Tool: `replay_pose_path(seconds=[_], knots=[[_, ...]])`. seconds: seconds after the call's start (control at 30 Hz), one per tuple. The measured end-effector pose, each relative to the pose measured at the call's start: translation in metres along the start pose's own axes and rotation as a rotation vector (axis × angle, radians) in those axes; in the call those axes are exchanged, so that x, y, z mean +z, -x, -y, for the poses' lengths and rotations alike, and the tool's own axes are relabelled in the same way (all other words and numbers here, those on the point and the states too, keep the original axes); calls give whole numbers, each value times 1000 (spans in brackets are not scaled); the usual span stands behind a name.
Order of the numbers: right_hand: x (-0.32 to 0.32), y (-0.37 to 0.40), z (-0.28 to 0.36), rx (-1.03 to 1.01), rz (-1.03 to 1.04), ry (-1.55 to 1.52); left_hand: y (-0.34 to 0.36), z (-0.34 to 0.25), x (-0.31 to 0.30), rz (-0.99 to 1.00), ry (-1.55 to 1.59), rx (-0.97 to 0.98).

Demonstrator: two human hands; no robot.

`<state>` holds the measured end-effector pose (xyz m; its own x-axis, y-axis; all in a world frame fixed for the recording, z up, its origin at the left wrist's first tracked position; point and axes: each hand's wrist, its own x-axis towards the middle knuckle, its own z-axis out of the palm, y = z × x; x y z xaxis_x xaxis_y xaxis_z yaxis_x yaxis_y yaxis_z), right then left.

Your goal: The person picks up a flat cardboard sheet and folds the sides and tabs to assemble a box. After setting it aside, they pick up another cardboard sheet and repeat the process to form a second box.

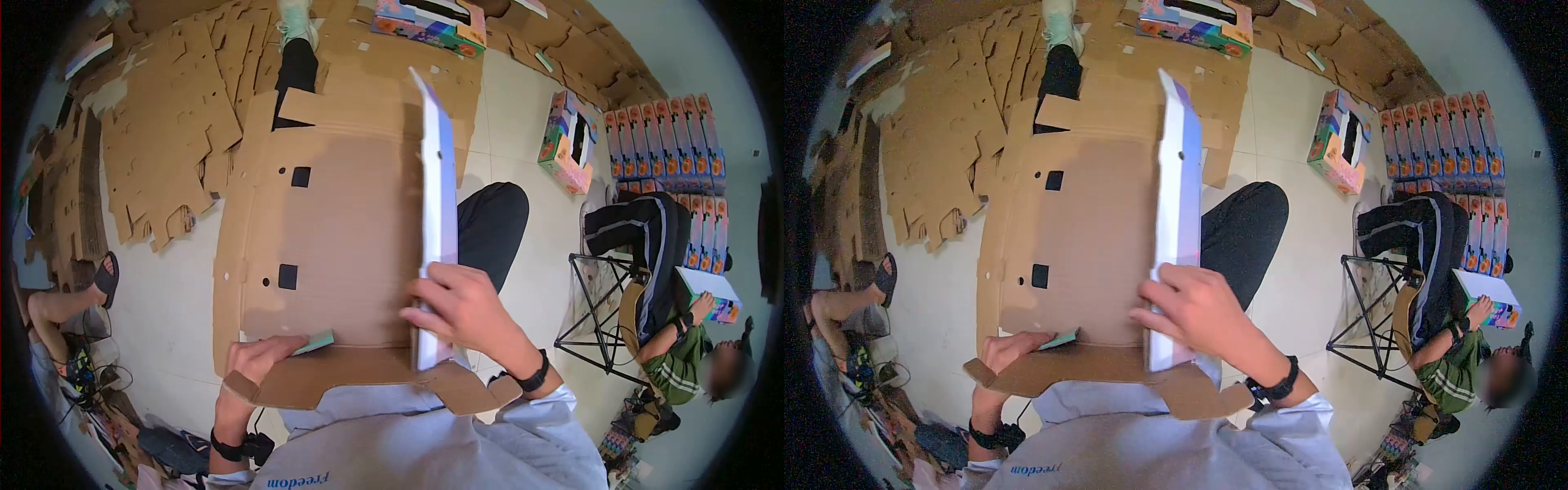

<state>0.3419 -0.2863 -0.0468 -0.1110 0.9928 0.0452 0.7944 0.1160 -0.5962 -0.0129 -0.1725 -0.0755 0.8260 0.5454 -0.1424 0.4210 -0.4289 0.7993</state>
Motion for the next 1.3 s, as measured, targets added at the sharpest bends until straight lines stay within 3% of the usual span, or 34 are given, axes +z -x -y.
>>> replay_pose_path(seconds=[0.17, 0.2, 0.3, 0.37, 0.4, 0.43, 0.47, 0.53, 0.63, 0.73, 0.8, 0.87, 0.97, 1.0, 1.1, 1.13, 1.23, 1.3], knots=[[40, -4, -13, -39, 49, -60, 14, 12, 14, -115, 5, -39], [33, 2, -22, -13, 163, -108, 17, 16, 15, -121, 9, -59], [38, 16, -20, 283, -158, 22, 25, 26, 15, -137, 43, -141], [47, 24, -23, 580, -217, -540, 29, 30, 14, -170, 84, -240], [66, 32, -29, 684, -271, -872, 46, 56, 7, -128, 75, -180], [79, 35, -31, 785, -325, -1211, 48, 65, -8, -240, 32, -232], [80, 37, -31, 875, -245, -1291, 52, 71, -22, -346, -11, -284], [80, 38, -32, 867, -229, -1298, 75, 103, -54, -408, -634, -374], [78, 37, -30, 858, -223, -1324, 137, 169, -92, -146, -821, -873], [78, 32, -29, 800, -249, -1254, 209, 227, -77, -110, 133, -781], [77, 32, -25, 760, -256, -1194, 185, 188, -70, -93, 162, -674], [74, 30, -21, 713, -236, -1157, 134, 135, -65, -121, 218, -792], [58, 18, -2, 739, -265, -1076, 92, 103, -58, -346, 236, -572], [57, 14, -2, 734, -259, -1063, 77, 80, -52, -502, 435, -584], [54, 4, -3, 708, -257, -1010, 63, 66, -24, -696, 361, -534], [52, 0, -1, 692, -246, -983, 57, 61, -22, -717, 245, -370], [54, -4, -3, 632, -203, -955, 40, 17, -21, -634, -178, -222], [56, -6, -8, 602, -165, -951, 32, 11, -29, -503, -278, 51]])
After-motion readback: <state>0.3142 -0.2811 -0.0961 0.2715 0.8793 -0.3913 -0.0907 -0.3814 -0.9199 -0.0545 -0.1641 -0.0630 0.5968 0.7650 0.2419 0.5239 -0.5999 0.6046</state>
